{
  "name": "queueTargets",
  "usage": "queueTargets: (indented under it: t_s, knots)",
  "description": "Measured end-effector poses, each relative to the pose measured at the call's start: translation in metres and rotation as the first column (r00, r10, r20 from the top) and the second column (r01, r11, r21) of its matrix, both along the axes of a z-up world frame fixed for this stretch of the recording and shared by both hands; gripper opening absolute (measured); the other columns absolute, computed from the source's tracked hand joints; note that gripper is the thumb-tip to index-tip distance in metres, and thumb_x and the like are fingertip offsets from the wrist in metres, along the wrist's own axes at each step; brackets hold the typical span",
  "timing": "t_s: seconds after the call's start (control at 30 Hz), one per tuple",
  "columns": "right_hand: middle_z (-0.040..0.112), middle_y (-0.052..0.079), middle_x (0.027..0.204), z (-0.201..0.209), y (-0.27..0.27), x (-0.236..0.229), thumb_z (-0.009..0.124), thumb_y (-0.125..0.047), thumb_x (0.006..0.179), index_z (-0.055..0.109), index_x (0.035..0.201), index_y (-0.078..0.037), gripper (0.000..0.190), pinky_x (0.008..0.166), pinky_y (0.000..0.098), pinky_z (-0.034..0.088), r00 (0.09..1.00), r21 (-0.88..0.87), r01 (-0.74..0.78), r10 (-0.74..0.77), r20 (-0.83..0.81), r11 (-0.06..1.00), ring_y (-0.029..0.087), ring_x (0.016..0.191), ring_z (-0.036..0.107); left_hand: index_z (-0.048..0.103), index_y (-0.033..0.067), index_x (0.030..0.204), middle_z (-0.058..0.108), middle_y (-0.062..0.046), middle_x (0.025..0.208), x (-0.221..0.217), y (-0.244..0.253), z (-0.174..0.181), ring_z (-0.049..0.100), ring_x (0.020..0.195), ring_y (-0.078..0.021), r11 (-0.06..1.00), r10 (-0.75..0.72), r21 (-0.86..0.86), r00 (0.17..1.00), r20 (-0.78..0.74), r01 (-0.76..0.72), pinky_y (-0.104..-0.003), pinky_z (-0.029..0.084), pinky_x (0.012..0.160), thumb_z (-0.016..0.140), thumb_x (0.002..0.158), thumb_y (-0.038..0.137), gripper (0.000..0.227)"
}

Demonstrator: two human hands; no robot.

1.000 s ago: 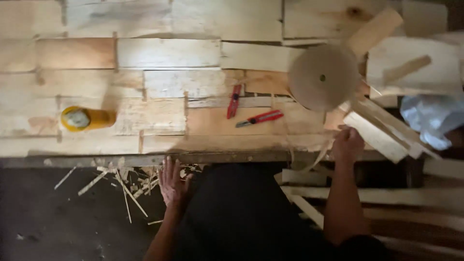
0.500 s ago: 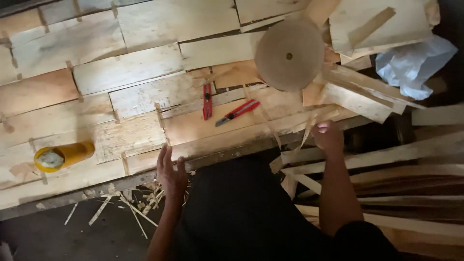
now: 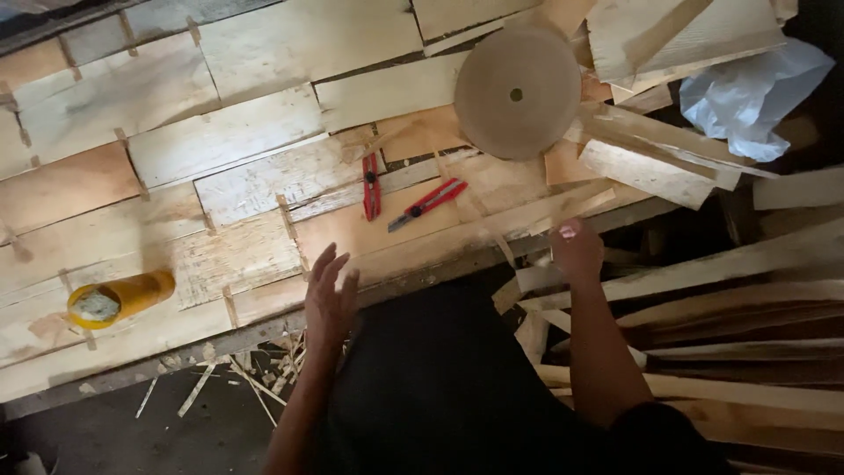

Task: Assembling and gluing together thin wood slats on a workbench to form a panel.

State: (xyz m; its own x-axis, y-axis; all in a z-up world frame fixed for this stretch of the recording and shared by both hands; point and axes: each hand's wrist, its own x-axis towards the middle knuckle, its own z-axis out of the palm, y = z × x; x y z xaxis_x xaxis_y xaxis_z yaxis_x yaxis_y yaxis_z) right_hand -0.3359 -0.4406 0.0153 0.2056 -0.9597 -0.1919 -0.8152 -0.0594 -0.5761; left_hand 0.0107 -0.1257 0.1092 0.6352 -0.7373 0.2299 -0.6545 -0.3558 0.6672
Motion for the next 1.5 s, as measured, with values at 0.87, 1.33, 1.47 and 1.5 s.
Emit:
queueTargets:
  t_s: [0.87, 1.33, 1.47, 1.5]
  knots:
    - [0.068, 0.004, 0.092, 0.105, 0.048, 0.200, 0.065, -0.012, 0.104, 0.062, 0.104, -0.002, 0.011, 0.077, 0.0274, 0.051, 0.408, 0.161, -0.628, 0.146, 0.901, 0.761, 0.011, 0.083, 0.059, 0.068, -0.0026, 0.105, 0.077, -0.010, 0.104, -0.042, -0.115, 0.025, 0.073, 0.099, -0.0137, 0.926, -0.219, -0.365, 0.644, -0.733, -0.101, -0.029, 0.058, 0.090, 0.074, 0.093, 0.009, 0.017]
    - [0.058, 0.003, 0.085, 0.116, 0.017, 0.203, 0.057, -0.033, 0.110, 0.059, 0.100, -0.008, 0.027, 0.064, 0.0314, 0.049, 0.385, 0.476, -0.678, -0.281, 0.879, 0.560, 0.015, 0.073, 0.055, 0.072, -0.0027, 0.106, 0.072, -0.005, 0.083, -0.028, -0.098, 0.013, 0.068, 0.071, -0.0109, 0.904, -0.280, -0.403, 0.508, -0.814, -0.147, -0.026, 0.057, 0.065, 0.066, 0.101, 0.018, 0.022]
    - [0.063, 0.005, 0.100, 0.088, -0.027, 0.188, 0.062, -0.030, 0.113, 0.063, 0.116, -0.006, 0.025, 0.076, 0.0334, 0.052, 0.314, 0.482, -0.719, -0.385, 0.868, 0.501, 0.017, 0.087, 0.061, 0.073, 0.0002, 0.111, 0.074, -0.005, 0.085, -0.030, -0.111, -0.003, 0.069, 0.073, -0.0105, 0.915, -0.311, -0.400, 0.537, -0.784, -0.053, -0.026, 0.056, 0.066, 0.067, 0.098, 0.019, 0.023]
    - [0.065, 0.007, 0.106, 0.081, -0.039, 0.185, 0.062, -0.028, 0.116, 0.064, 0.122, -0.003, 0.026, 0.081, 0.0339, 0.052, 0.278, 0.473, -0.745, -0.425, 0.861, 0.470, 0.017, 0.092, 0.063, 0.074, -0.0005, 0.107, 0.074, -0.006, 0.084, -0.029, -0.116, -0.010, 0.070, 0.074, -0.0106, 0.906, -0.342, -0.424, 0.560, -0.755, -0.018, -0.027, 0.058, 0.067, 0.069, 0.098, 0.020, 0.023]
